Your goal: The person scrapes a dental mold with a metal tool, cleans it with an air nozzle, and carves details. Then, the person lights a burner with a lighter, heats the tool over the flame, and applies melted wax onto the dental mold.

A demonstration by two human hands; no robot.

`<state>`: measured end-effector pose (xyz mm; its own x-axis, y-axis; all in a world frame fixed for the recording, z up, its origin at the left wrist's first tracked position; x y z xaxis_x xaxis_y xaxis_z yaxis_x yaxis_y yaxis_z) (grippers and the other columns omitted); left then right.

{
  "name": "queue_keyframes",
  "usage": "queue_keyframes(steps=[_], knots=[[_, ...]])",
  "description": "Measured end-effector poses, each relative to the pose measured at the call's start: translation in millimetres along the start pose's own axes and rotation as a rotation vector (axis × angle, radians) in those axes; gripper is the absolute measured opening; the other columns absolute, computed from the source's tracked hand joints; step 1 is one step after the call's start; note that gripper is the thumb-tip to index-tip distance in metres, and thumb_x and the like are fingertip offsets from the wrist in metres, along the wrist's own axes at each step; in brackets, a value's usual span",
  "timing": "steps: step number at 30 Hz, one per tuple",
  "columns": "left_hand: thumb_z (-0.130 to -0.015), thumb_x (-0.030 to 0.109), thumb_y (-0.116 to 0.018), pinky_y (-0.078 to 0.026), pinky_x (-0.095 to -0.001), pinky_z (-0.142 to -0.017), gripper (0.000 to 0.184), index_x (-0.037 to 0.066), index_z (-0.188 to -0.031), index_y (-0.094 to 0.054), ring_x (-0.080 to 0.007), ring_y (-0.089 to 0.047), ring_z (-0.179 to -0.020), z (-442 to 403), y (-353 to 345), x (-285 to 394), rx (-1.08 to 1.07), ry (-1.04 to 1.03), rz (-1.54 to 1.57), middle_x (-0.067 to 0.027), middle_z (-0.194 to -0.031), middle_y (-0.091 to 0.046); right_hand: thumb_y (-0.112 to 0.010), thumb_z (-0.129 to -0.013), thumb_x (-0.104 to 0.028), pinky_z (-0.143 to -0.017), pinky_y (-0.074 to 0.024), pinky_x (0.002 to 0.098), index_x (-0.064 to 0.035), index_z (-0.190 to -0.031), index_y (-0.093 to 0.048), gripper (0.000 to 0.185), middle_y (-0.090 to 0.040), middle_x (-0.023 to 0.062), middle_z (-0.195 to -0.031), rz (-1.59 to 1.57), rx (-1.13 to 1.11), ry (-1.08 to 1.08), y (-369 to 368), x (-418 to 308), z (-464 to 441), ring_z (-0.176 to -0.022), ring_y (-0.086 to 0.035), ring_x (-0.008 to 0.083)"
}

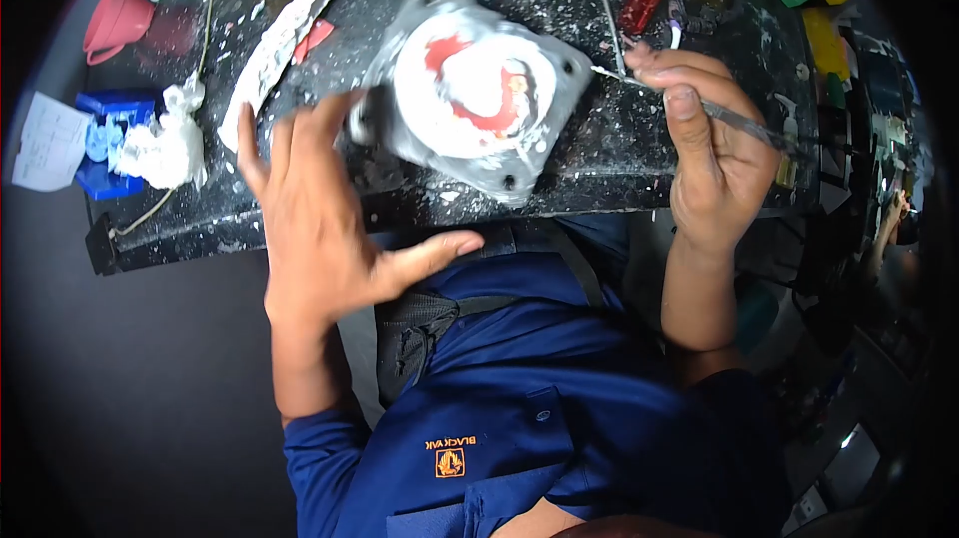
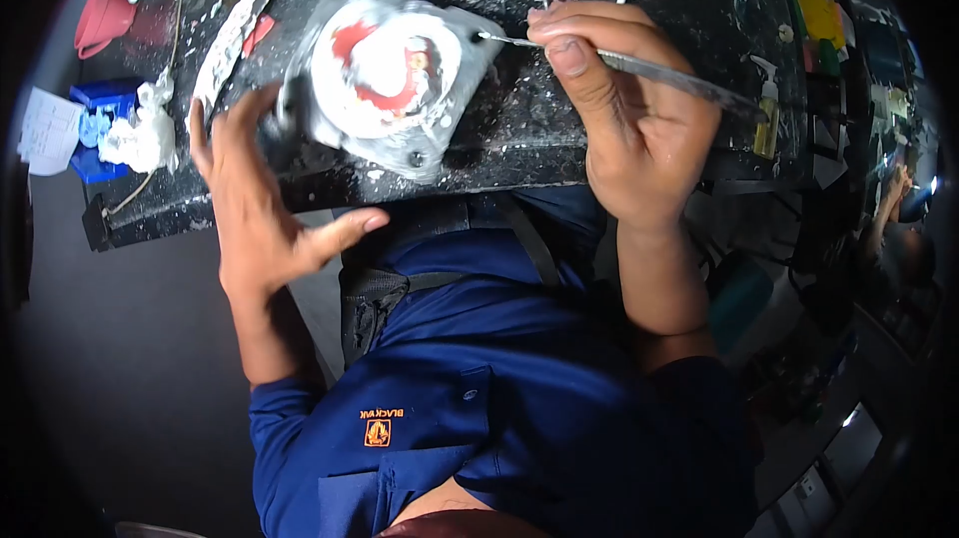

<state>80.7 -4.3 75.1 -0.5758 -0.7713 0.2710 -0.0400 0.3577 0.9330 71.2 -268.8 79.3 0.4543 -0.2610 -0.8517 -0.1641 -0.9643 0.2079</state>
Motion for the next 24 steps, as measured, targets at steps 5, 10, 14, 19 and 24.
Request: queue_keyframes(steps=[5, 10, 14, 19, 24], knots=[[-0.061, 0.064, -0.09, -0.03, -0.0538, -0.113, 0.113, -0.009, -0.136, -0.046, -0.0347, -0.053, -0.116, 19, -8, 3, 0.198, 0.098, 0.173, -0.0222, -0.126, -0.056, -0.073, -0.09, 0.006, -0.082, -0.0584, 0.0302, 0.0071, -0.1, -0.073, 0.01, -0.076, 0.0178, -0.098, 0.052, 0.098, 0.02, -10, 2, 3, -0.09, -0.073, 0.0231], [-0.058, 0.061, -0.093, -0.035, -0.0509, -0.115, 0.131, -0.011, -0.15, -0.034, -0.042, -0.042, -0.139, 1, -16, 16, 0.214, 0.106, 0.284, -0.0281, -0.15, -0.04, -0.069, -0.095, 0.002, -0.082, -0.0595, 0.0319, 0.0085, -0.104, -0.07, 0.011, -0.075, 0.0196, -0.099, 0.014, 0.092, 0.043, -18, 11, -1, -0.091, -0.074, 0.0238], [-0.058, 0.065, -0.092, -0.03, -0.053, -0.116, 0.133, -0.013, -0.149, -0.033, -0.0427, -0.041, -0.137, -4, -25, 28, 0.133, 0.139, 0.216, -0.0287, -0.15, -0.04, -0.059, -0.104, -0.005, -0.084, -0.0626, 0.0346, 0.0113, -0.107, -0.063, 0.018, -0.073, 0.0234, -0.1, -0.147, 0.126, -0.078, -15, 18, -7, -0.091, -0.075, 0.0246], [-0.058, 0.068, -0.089, -0.02, -0.058, -0.119, 0.133, -0.011, -0.149, -0.033, -0.0411, -0.04, -0.14, -7, -28, 22, 0.129, 0.154, 0.217, -0.0265, -0.149, -0.042, -0.061, -0.103, -0.006, -0.082, -0.0611, 0.0328, 0.009, -0.107, -0.063, 0.016, -0.073, 0.0251, -0.104, -0.118, 0.001, -0.108, -13, 19, -13, -0.089, -0.075, 0.0238], [-0.058, 0.069, -0.087, -0.016, -0.0601, -0.12, 0.131, -0.008, -0.149, -0.034, -0.041, -0.041, -0.14, -11, -28, 13, 0.098, 0.12, 0.213, -0.0245, -0.148, -0.045, -0.067, -0.098, -0.009, -0.091, -0.0596, 0.0438, 0.0092, -0.105, -0.068, 0.02, -0.073, 0.026, -0.104, 0.197, -0.144, 0.082, -29, -2, -27, -0.098, -0.073, 0.0338]])
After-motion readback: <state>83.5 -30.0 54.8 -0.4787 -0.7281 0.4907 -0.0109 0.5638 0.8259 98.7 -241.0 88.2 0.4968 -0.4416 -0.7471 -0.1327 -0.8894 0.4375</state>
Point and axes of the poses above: each hand's wrist, its own z-axis away from the middle knuckle, its own y-axis out of the back of the hand, x = y × z, the point moved 7 cm from there along -z, towards the middle knuckle
